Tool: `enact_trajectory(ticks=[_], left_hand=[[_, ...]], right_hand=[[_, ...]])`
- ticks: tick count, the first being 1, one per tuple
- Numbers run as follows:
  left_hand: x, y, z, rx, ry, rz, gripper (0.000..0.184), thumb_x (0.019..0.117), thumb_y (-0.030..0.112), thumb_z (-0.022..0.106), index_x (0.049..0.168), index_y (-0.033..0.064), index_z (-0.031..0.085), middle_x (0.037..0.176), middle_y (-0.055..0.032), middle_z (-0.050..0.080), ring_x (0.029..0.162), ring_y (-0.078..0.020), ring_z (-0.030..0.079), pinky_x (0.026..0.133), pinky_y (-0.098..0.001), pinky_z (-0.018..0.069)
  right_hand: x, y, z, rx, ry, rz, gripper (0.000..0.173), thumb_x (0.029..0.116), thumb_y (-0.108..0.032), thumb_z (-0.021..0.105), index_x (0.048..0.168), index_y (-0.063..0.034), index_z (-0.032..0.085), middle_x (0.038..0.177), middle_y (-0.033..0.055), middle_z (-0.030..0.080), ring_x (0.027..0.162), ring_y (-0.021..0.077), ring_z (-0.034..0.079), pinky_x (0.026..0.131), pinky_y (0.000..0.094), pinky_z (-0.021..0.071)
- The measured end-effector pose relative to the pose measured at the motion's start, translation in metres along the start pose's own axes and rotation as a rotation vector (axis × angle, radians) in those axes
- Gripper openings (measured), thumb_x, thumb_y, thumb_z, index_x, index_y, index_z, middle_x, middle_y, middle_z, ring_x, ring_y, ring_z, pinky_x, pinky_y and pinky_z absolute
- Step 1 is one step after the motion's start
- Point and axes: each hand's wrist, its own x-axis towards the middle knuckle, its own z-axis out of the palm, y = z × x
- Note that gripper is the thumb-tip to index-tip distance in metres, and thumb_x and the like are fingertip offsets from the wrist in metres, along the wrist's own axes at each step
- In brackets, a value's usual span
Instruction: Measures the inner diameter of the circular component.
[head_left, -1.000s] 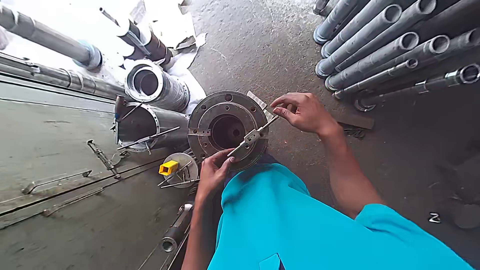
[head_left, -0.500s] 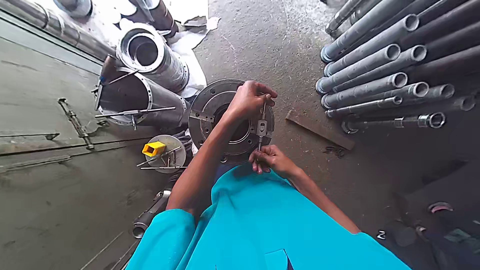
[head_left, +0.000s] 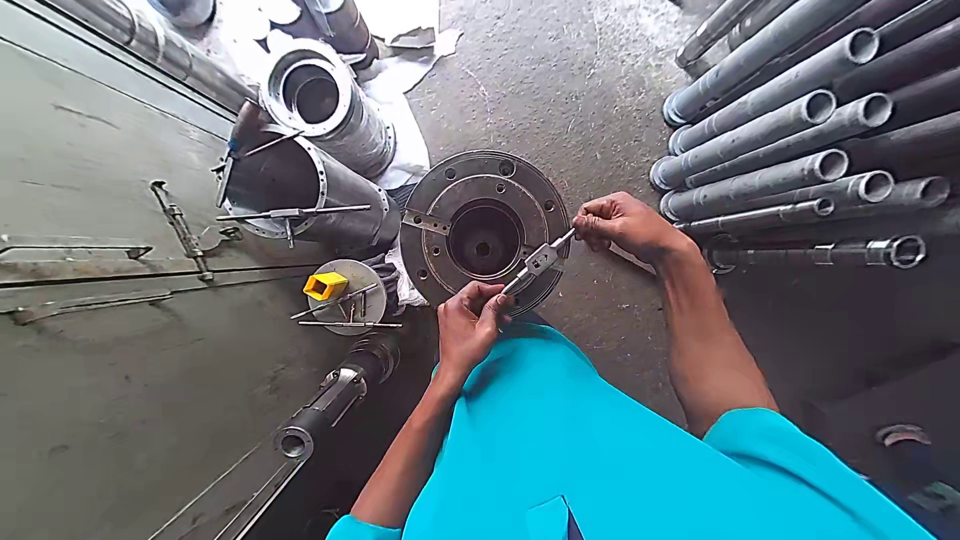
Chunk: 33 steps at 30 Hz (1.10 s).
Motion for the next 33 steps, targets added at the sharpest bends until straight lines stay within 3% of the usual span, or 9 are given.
enact_trajectory(ticks=[7, 9, 12, 17, 21, 24, 27, 30, 33], left_hand=[[0.125, 0.043, 0.003, -0.068, -0.17, 0.053, 0.018, 0.1025, 0.011, 0.061, 0.115, 0.0021, 0.071, 0.102, -0.0062, 0.078, 0.061, -0.0091, 0.068, 0.049, -0.0249, 0.0556], [0.164, 0.063, 0.036, 0.116, -0.405, 0.117, 0.021, 0.102, 0.01, 0.06, 0.117, 0.0039, 0.073, 0.104, -0.0041, 0.078, 0.08, -0.0094, 0.073, 0.073, -0.0303, 0.0607], [0.174, 0.096, 0.09, 0.61, -0.687, 0.257, 0.019, 0.0927, 0.011, 0.065, 0.106, 0.0167, 0.078, 0.091, 0.0017, 0.078, 0.084, -0.0141, 0.073, 0.08, -0.0472, 0.0576], [0.164, 0.106, 0.121, 0.956, -1.07, 0.494, 0.022, 0.0956, 0.015, 0.062, 0.109, 0.022, 0.077, 0.095, 0.0024, 0.077, 0.091, -0.0191, 0.072, 0.082, -0.0515, 0.0557], [0.149, 0.108, 0.079, 0.902, -0.824, 0.436, 0.034, 0.1012, 0.02, 0.057, 0.134, 0.0272, 0.066, 0.113, -0.0004, 0.075, 0.102, -0.0257, 0.072, 0.084, -0.0595, 0.0559], [0.116, 0.072, 0.015, 0.729, -0.437, 0.461, 0.025, 0.1011, 0.026, 0.058, 0.121, 0.0202, 0.072, 0.102, 0.0009, 0.077, 0.092, -0.0196, 0.074, 0.081, -0.0552, 0.058], [0.06, 0.034, -0.021, 0.717, -0.254, 0.385, 0.024, 0.1015, 0.029, 0.06, 0.116, 0.0178, 0.075, 0.096, -0.0001, 0.077, 0.081, -0.0154, 0.074, 0.073, -0.0481, 0.0615], [0.002, 0.003, 0.013, 0.766, -0.085, 0.314, 0.026, 0.0966, 0.017, 0.063, 0.118, 0.0081, 0.075, 0.092, -0.0109, 0.077, 0.077, -0.029, 0.075, 0.068, -0.0541, 0.0605], [-0.018, -0.005, 0.047, 0.796, -0.041, 0.308, 0.03, 0.0982, 0.023, 0.059, 0.117, 0.0075, 0.076, 0.084, -0.0087, 0.076, 0.071, -0.0271, 0.074, 0.06, -0.0492, 0.059]], right_hand=[[-0.057, 0.017, 0.044, 0.081, -0.308, 0.112, 0.032, 0.1054, -0.016, 0.045, 0.095, -0.0003, 0.071, 0.073, 0.0041, 0.068, 0.06, 0.0104, 0.063, 0.055, 0.0281, 0.0544], [-0.052, 0.015, 0.093, 0.273, -0.293, 0.122, 0.034, 0.1074, -0.017, 0.042, 0.101, 0.0011, 0.069, 0.069, 0.0005, 0.065, 0.056, 0.0058, 0.059, 0.054, 0.0237, 0.0517], [-0.028, -0.006, 0.161, 0.556, 0.012, 0.174, 0.035, 0.111, -0.018, 0.041, 0.112, 0.0029, 0.069, 0.069, 0.0, 0.066, 0.055, 0.0038, 0.058, 0.053, 0.0206, 0.0507], [0.002, -0.043, 0.206, 0.768, 0.436, 0.321, 0.026, 0.1064, -0.01, 0.043, 0.089, -0.001, 0.06, 0.063, 0.0051, 0.065, 0.045, 0.0067, 0.053, 0.043, 0.0217, 0.0434], [-0.029, -0.014, 0.154, 0.31, 0.036, 0.087, 0.03, 0.1102, -0.017, 0.044, 0.118, 0.001, 0.068, 0.087, 0.0061, 0.075, 0.067, 0.0096, 0.068, 0.063, 0.0271, 0.0581], [-0.067, 0.002, 0.094, -0.285, 0.391, -0.265, 0.023, 0.1005, -0.012, 0.059, 0.115, -0.0064, 0.075, 0.09, 0.0048, 0.076, 0.072, 0.0121, 0.071, 0.066, 0.034, 0.0627], [-0.058, 0.017, 0.029, -0.664, 0.604, -0.381, 0.024, 0.102, -0.022, 0.063, 0.121, -0.0171, 0.077, 0.117, 0.0114, 0.072, 0.099, 0.0256, 0.069, 0.087, 0.0445, 0.0566], [-0.007, 0.023, -0.001, -0.799, 0.452, -0.48, 0.025, 0.1048, -0.029, 0.058, 0.122, -0.0253, 0.077, 0.12, 0.0116, 0.07, 0.102, 0.0313, 0.066, 0.089, 0.0477, 0.0541], [0.036, -0.002, -0.011, -0.834, 0.227, -0.542, 0.025, 0.1047, -0.025, 0.058, 0.121, -0.0267, 0.076, 0.123, 0.0079, 0.069, 0.109, 0.0334, 0.065, 0.088, 0.0514, 0.0545]])
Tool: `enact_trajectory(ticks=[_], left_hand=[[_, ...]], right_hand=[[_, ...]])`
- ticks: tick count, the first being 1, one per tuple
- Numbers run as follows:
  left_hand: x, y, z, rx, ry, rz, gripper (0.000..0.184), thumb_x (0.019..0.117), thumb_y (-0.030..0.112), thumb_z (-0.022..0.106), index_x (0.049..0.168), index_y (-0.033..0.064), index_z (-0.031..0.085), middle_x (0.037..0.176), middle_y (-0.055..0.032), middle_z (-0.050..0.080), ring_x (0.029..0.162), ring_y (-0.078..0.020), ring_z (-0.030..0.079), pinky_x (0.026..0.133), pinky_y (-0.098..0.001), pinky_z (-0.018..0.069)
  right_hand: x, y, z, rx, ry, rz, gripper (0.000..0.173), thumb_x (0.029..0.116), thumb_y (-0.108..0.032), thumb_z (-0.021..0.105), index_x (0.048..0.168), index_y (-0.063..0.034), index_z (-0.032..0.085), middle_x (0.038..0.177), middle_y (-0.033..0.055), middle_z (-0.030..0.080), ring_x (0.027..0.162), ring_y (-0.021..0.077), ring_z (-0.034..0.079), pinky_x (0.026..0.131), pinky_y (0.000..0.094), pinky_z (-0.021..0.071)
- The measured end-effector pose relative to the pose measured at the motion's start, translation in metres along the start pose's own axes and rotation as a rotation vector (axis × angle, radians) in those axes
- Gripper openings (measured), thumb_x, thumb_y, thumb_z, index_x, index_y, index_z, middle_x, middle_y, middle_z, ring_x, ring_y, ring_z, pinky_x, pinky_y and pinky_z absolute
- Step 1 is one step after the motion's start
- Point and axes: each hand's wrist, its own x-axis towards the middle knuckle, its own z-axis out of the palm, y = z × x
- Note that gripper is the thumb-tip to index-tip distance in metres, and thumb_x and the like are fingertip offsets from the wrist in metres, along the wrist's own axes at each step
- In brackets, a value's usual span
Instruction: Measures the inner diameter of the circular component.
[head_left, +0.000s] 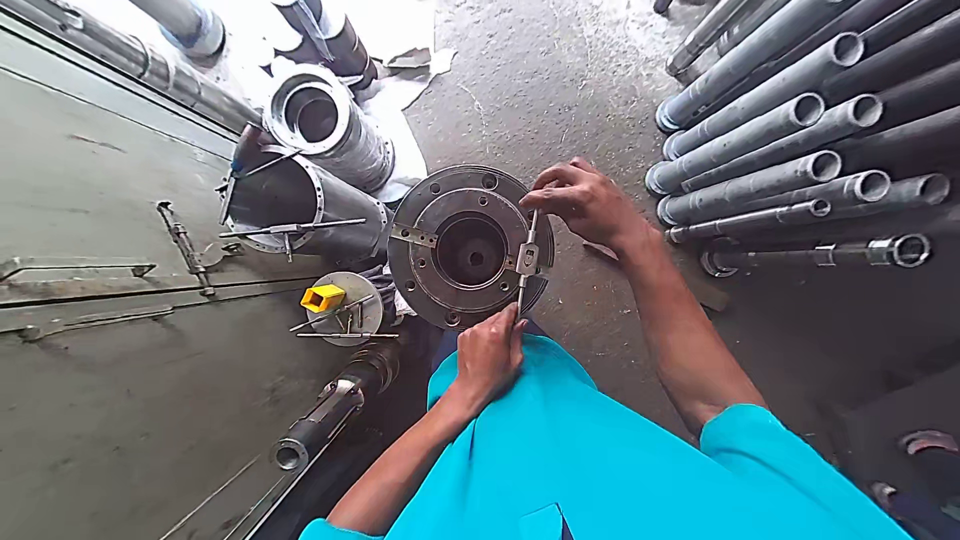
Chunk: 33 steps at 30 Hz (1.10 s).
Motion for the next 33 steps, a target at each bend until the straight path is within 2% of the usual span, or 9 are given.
enact_trajectory(ticks=[4, 10, 13, 16, 19, 22, 28, 31, 33], left_hand=[[0.006, -0.013, -0.013, 0.104, 0.078, -0.005, 0.029, 0.0985, 0.02, 0.058, 0.12, 0.0159, 0.077, 0.093, -0.0084, 0.075, 0.071, -0.0271, 0.072, 0.056, -0.0481, 0.0571], [0.063, -0.067, -0.062, 0.101, 0.074, 0.267, 0.025, 0.0985, 0.013, 0.065, 0.12, 0.0202, 0.075, 0.131, -0.0055, 0.067, 0.095, -0.0264, 0.071, 0.07, -0.0481, 0.0581], [0.136, -0.066, -0.055, 0.147, 0.133, 0.385, 0.023, 0.1032, 0.023, 0.059, 0.117, 0.0271, 0.077, 0.12, -0.0023, 0.073, 0.094, -0.0242, 0.073, 0.071, -0.0466, 0.0586], [0.185, -0.044, -0.047, 0.162, -0.003, 0.562, 0.026, 0.1055, 0.021, 0.053, 0.115, 0.027, 0.076, 0.112, -0.001, 0.075, 0.091, -0.0249, 0.073, 0.072, -0.0482, 0.0578], [0.178, -0.049, -0.059, 0.146, -0.103, 0.49, 0.026, 0.1041, 0.025, 0.056, 0.123, 0.0272, 0.074, 0.113, -0.0036, 0.075, 0.092, -0.0286, 0.074, 0.073, -0.054, 0.0568], [0.154, -0.065, -0.054, 0.085, -0.05, 0.394, 0.032, 0.1033, 0.036, 0.058, 0.131, 0.027, 0.07, 0.098, -0.007, 0.074, 0.081, -0.0294, 0.072, 0.065, -0.0537, 0.0552], [0.104, -0.068, -0.08, 0.092, -0.084, 0.262, 0.023, 0.0989, 0.036, 0.065, 0.096, 0.0152, 0.074, 0.083, -0.0072, 0.072, 0.074, -0.0291, 0.071, 0.063, -0.0554, 0.0539], [0.058, -0.074, -0.073, -0.231, -0.056, 0.139, 0.014, 0.0963, 0.028, 0.073, 0.096, 0.0131, 0.072, 0.075, -0.0022, 0.07, 0.059, -0.0159, 0.063, 0.054, -0.0384, 0.052], [0.059, -0.071, -0.061, -0.566, -0.039, -0.053, 0.01, 0.0945, 0.017, 0.075, 0.101, 0.0104, 0.072, 0.083, -0.0038, 0.074, 0.059, -0.0139, 0.066, 0.053, -0.0328, 0.0559]], right_hand=[[-0.013, 0.001, -0.024, -0.043, -0.143, -0.009, 0.022, 0.1003, -0.025, 0.059, 0.11, -0.0179, 0.078, 0.121, 0.0046, 0.072, 0.113, 0.0324, 0.063, 0.096, 0.0514, 0.0517], [-0.1, -0.075, -0.009, -0.14, -0.093, 0.39, 0.027, 0.1004, -0.023, 0.056, 0.092, -0.0036, 0.073, 0.084, 0.0154, 0.07, 0.081, 0.0365, 0.07, 0.069, 0.0565, 0.0556], [-0.11, -0.133, 0.03, -0.127, -0.064, 0.492, 0.037, 0.0999, -0.029, 0.053, 0.075, -0.004, 0.067, 0.069, 0.0124, 0.065, 0.068, 0.0322, 0.069, 0.058, 0.0537, 0.0551], [-0.117, -0.169, 0.065, -0.025, -0.012, 0.455, 0.045, 0.1029, -0.034, 0.049, 0.068, -0.0071, 0.06, 0.062, 0.0079, 0.06, 0.06, 0.0253, 0.065, 0.052, 0.0458, 0.0503], [-0.124, -0.154, 0.052, -0.007, -0.031, 0.457, 0.04, 0.099, -0.037, 0.057, 0.073, -0.0084, 0.066, 0.065, 0.0062, 0.063, 0.06, 0.0244, 0.065, 0.05, 0.0477, 0.0497], [-0.125, -0.133, 0.031, 0.054, -0.099, 0.476, 0.027, 0.0947, -0.034, 0.063, 0.093, -0.0105, 0.075, 0.078, 0.0039, 0.07, 0.065, 0.0225, 0.067, 0.055, 0.0499, 0.0534], [-0.106, -0.098, -0.01, -0.102, -0.064, 0.551, 0.017, 0.0969, -0.016, 0.065, 0.108, -0.0121, 0.077, 0.094, 0.0106, 0.074, 0.078, 0.0336, 0.071, 0.064, 0.0619, 0.0543], [-0.089, -0.074, -0.015, -0.112, -0.005, 0.625, 0.022, 0.0999, -0.02, 0.058, 0.108, -0.016, 0.077, 0.098, 0.0108, 0.076, 0.087, 0.0352, 0.073, 0.07, 0.0647, 0.0528], [-0.087, -0.072, -0.022, -0.021, -0.106, 0.656, 0.022, 0.0986, -0.021, 0.058, 0.106, -0.0167, 0.078, 0.088, 0.0085, 0.076, 0.08, 0.0324, 0.072, 0.069, 0.0643, 0.052]])
